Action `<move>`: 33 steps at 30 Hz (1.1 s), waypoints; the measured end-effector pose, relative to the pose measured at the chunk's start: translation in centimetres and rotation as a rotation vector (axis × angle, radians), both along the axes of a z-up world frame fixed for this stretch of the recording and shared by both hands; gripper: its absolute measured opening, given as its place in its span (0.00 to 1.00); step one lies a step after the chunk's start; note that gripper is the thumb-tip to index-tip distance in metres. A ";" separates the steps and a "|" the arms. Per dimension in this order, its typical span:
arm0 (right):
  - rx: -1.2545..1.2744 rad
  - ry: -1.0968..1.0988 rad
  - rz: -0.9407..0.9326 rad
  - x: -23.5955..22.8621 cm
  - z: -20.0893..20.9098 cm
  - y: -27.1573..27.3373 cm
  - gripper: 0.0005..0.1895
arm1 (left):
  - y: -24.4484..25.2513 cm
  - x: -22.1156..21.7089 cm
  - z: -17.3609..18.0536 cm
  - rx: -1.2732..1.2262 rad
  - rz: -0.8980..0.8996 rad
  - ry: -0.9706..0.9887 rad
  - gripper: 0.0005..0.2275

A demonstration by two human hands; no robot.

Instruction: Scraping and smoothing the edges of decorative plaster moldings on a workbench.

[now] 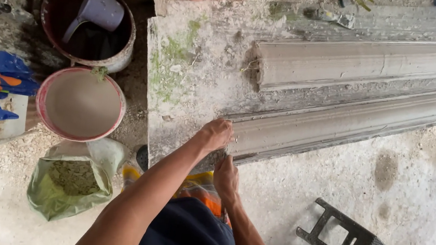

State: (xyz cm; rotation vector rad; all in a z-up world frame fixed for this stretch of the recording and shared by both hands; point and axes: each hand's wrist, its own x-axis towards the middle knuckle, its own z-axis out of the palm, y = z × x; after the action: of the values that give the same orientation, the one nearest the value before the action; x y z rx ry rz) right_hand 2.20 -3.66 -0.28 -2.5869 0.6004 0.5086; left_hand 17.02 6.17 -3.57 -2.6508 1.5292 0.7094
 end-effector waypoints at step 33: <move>0.031 0.104 0.223 1.3 2.1 0.4 0.14 | -2.5 0.1 -3.5 -0.084 0.406 0.496 0.11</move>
State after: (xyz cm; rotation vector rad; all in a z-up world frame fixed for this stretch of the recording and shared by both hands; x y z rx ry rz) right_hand 3.54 -3.22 1.79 -2.6245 0.3349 0.7217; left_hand 17.12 3.68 -7.06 -3.0433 1.0931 1.4435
